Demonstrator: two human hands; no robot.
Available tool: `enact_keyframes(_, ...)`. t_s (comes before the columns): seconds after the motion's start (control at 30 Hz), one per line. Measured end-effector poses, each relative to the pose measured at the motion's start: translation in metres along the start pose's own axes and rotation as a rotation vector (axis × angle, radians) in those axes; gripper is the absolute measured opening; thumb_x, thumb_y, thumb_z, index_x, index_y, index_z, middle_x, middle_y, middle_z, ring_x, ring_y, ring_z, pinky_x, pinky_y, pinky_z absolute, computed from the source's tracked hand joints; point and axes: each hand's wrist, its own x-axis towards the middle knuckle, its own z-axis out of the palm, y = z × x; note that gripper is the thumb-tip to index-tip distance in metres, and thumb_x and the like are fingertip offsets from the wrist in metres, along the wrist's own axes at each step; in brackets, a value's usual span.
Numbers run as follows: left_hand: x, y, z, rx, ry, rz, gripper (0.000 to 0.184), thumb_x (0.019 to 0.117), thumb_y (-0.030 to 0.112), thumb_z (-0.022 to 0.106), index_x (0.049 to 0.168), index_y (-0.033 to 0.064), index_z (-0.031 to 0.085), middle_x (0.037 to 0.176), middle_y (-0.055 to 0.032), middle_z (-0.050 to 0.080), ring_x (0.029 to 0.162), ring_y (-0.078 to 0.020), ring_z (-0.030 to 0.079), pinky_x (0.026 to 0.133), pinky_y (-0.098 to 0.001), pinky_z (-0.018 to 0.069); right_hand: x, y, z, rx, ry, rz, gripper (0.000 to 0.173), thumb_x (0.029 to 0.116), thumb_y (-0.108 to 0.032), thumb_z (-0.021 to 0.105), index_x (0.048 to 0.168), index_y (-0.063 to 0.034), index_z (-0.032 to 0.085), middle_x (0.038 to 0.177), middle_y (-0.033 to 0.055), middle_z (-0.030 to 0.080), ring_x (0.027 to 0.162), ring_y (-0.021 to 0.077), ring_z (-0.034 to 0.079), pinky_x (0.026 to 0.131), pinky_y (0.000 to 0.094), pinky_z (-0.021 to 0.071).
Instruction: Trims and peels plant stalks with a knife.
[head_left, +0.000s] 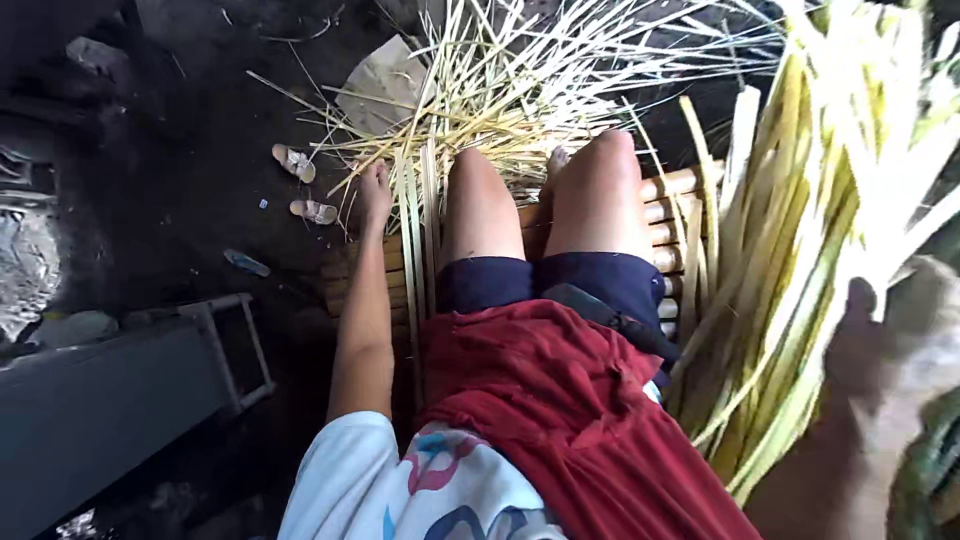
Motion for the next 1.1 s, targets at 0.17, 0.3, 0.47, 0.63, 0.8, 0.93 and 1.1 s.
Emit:
enact_keyframes(0.17, 0.023, 0.003, 0.033, -0.151, 0.114, -0.119, 0.047, 0.1120, 0.020, 0.035, 0.149, -0.0079, 0.040, 0.146, -0.0310, 0.050, 0.138, -0.0385, 0.049, 0.117, -0.0481, 0.0371, -0.065, -0.090, 0.043, 0.054, -0.336, -0.617, 0.033, 0.1056, -0.028, 0.054, 0.117, -0.0061, 0.075, 0.109, 0.0238, 0.071, 0.105, 0.0447, 0.067, 0.090, 0.0621, 0.0528)
enact_keyframes(0.3, -0.005, 0.022, 0.037, 0.228, 0.137, 0.000, 0.049, 0.1026, 0.037, 0.059, 0.136, 0.0011, 0.061, 0.139, -0.0253, 0.057, 0.130, -0.0414, 0.053, 0.109, -0.0565, 0.0409, -0.087, -0.096, 0.072, -0.047, -0.454, -0.748, 0.027, 0.0987, -0.026, 0.064, 0.119, -0.0103, 0.073, 0.111, 0.0257, 0.067, 0.105, 0.0492, 0.064, 0.082, 0.0634, 0.0516)
enact_keyframes(0.47, -0.014, 0.026, 0.043, 0.247, 0.086, -0.072, 0.043, 0.1036, 0.026, 0.057, 0.137, -0.0012, 0.060, 0.138, -0.0260, 0.058, 0.131, -0.0416, 0.054, 0.110, -0.0562, 0.0411, -0.084, -0.097, 0.080, -0.097, -0.481, -0.676, 0.038, 0.0986, -0.021, 0.064, 0.134, -0.0080, 0.063, 0.118, 0.0331, 0.062, 0.108, 0.0554, 0.061, 0.079, 0.0654, 0.0524)
enact_keyframes(0.63, -0.026, 0.031, 0.012, -0.229, 0.098, -0.134, 0.042, 0.1136, 0.016, 0.027, 0.142, -0.0071, 0.047, 0.111, -0.0183, 0.066, 0.074, -0.0171, 0.065, 0.070, -0.0325, 0.0568, -0.062, -0.098, 0.074, 0.054, -0.584, -0.604, 0.039, 0.1037, -0.026, 0.050, 0.134, -0.0043, 0.064, 0.119, 0.0303, 0.064, 0.104, 0.0509, 0.065, 0.081, 0.0658, 0.0528)
enact_keyframes(0.8, -0.063, 0.074, -0.024, -0.643, -0.096, -0.133, 0.035, 0.1132, 0.016, 0.033, 0.138, -0.0011, 0.050, 0.085, -0.0018, 0.065, 0.051, -0.0007, 0.048, 0.047, -0.0151, 0.0417, -0.008, -0.112, 0.044, 0.421, -0.636, -0.688, 0.038, 0.0992, -0.039, 0.066, 0.111, -0.0036, 0.074, 0.096, 0.0163, 0.068, 0.078, 0.0298, 0.066, 0.070, 0.0548, 0.0541)
enact_keyframes(0.93, -0.122, 0.139, -0.022, -0.727, -0.110, 0.089, 0.031, 0.1119, 0.016, 0.036, 0.136, 0.0036, 0.049, 0.092, -0.0010, 0.068, 0.052, -0.0012, 0.050, 0.048, -0.0159, 0.0433, 0.010, -0.163, -0.006, 0.684, -0.488, -0.818, 0.028, 0.1040, -0.031, 0.055, 0.102, -0.0081, 0.071, 0.082, -0.0002, 0.065, 0.065, 0.0047, 0.060, 0.060, 0.0255, 0.0529)
enact_keyframes(1.1, -0.219, 0.195, -0.021, -0.736, -0.178, 0.468, 0.028, 0.1095, 0.018, 0.043, 0.134, 0.0145, 0.056, 0.087, -0.0039, 0.063, 0.055, -0.0081, 0.056, 0.048, -0.0201, 0.0507, 0.020, -0.228, -0.070, 0.844, -0.730, -0.901, 0.021, 0.1075, -0.018, 0.045, 0.118, -0.0087, 0.061, 0.081, -0.0060, 0.070, 0.054, 0.0008, 0.061, 0.050, 0.0188, 0.0537)
